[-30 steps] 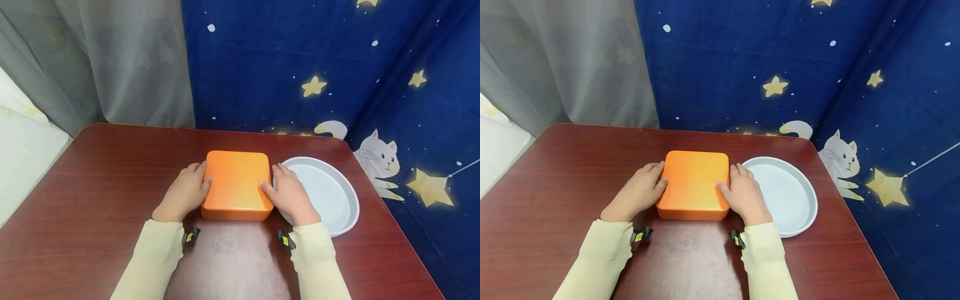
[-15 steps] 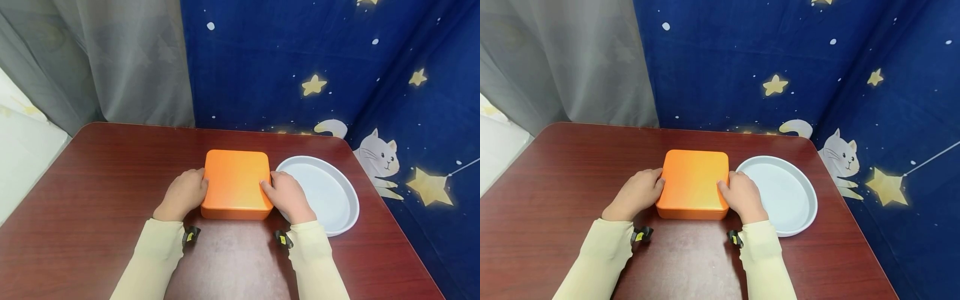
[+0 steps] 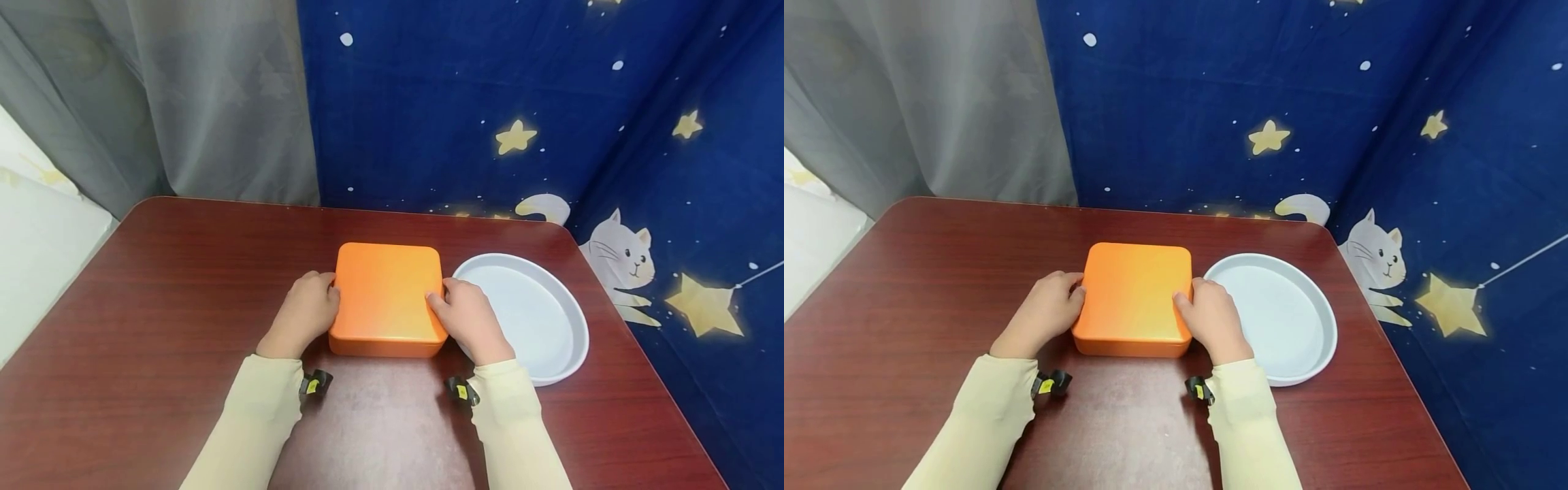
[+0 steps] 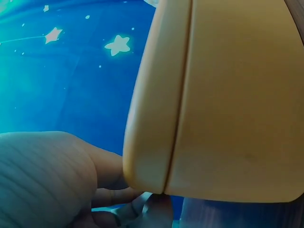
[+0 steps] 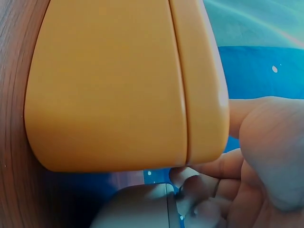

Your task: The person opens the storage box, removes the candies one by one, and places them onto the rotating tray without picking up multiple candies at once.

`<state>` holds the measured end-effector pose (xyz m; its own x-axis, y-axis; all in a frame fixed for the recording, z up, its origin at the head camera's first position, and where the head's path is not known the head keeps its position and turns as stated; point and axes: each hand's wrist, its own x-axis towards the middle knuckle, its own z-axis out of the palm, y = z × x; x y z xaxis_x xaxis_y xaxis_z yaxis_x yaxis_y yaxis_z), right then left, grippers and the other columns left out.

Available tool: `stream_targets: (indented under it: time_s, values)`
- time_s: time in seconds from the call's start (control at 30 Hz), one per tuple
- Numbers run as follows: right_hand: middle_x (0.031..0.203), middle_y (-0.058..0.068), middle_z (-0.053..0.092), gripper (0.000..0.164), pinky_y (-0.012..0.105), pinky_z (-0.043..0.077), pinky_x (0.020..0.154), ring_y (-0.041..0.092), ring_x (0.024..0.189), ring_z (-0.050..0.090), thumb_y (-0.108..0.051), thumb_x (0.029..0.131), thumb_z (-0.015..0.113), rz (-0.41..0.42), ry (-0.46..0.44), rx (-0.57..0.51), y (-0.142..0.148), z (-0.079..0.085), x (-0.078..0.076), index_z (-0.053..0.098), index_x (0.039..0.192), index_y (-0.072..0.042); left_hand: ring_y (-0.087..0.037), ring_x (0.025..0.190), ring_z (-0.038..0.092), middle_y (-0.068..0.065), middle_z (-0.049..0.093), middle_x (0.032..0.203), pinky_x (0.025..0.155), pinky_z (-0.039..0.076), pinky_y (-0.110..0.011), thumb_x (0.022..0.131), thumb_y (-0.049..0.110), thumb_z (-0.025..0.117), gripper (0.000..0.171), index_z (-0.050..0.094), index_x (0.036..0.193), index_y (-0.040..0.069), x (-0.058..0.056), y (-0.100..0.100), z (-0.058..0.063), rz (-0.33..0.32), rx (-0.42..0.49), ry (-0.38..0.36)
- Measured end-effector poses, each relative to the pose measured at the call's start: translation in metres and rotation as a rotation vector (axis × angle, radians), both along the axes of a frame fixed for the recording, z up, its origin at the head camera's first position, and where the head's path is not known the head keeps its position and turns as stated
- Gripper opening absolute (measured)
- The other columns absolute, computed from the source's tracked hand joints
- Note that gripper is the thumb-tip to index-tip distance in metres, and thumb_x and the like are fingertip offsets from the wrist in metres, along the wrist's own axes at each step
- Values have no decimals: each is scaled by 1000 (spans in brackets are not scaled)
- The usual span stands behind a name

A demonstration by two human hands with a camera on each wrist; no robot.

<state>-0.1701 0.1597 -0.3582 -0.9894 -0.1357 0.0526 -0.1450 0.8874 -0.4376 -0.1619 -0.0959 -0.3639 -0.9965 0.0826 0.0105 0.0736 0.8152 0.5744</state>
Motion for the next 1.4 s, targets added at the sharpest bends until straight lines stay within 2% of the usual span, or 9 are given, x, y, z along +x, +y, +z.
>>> stream_targets:
  time_s: [0.1,0.23,0.4,0.6,1.03,1.4]
  values:
    - [78,7,61,29,40,47,70,24,72,52,-32,91,54,-1,11,3,-1,0,0,64,94,-4,-33,102,53,-23,57,112,91,48,-50,96,17,42,42,50,130,-6,0,2,0,21,11,-6]
    - [75,8,59,28,40,46,68,24,71,52,-30,91,53,-6,24,9,-3,1,1,63,89,-5,-33,96,55,-22,58,104,87,49,-51,96,14,42,38,54,125,-7,2,6,1,33,-7,29]
    - [78,9,60,28,41,47,69,25,73,53,-30,91,53,-13,38,21,-3,0,1,63,91,-3,-32,89,55,-21,58,96,82,50,-51,94,12,43,33,59,116,-7,4,10,3,28,-31,67]
    - [83,12,62,30,44,49,73,28,77,54,-29,90,53,-16,55,31,0,-1,1,63,95,-2,-32,87,55,-20,57,94,80,51,-50,94,12,43,33,60,114,-6,5,13,3,39,-36,71]
    - [87,12,63,31,44,49,75,28,79,55,-30,90,52,-41,29,16,-1,0,0,63,97,-2,-33,89,54,-21,57,97,83,50,-51,94,13,43,34,58,117,-7,5,14,4,53,-26,54]
    - [99,14,64,41,45,49,83,28,86,55,-33,91,51,-67,-33,-3,-1,8,2,60,112,1,-34,97,54,-23,57,105,89,49,-51,95,15,43,38,54,124,-8,3,13,6,57,8,32]
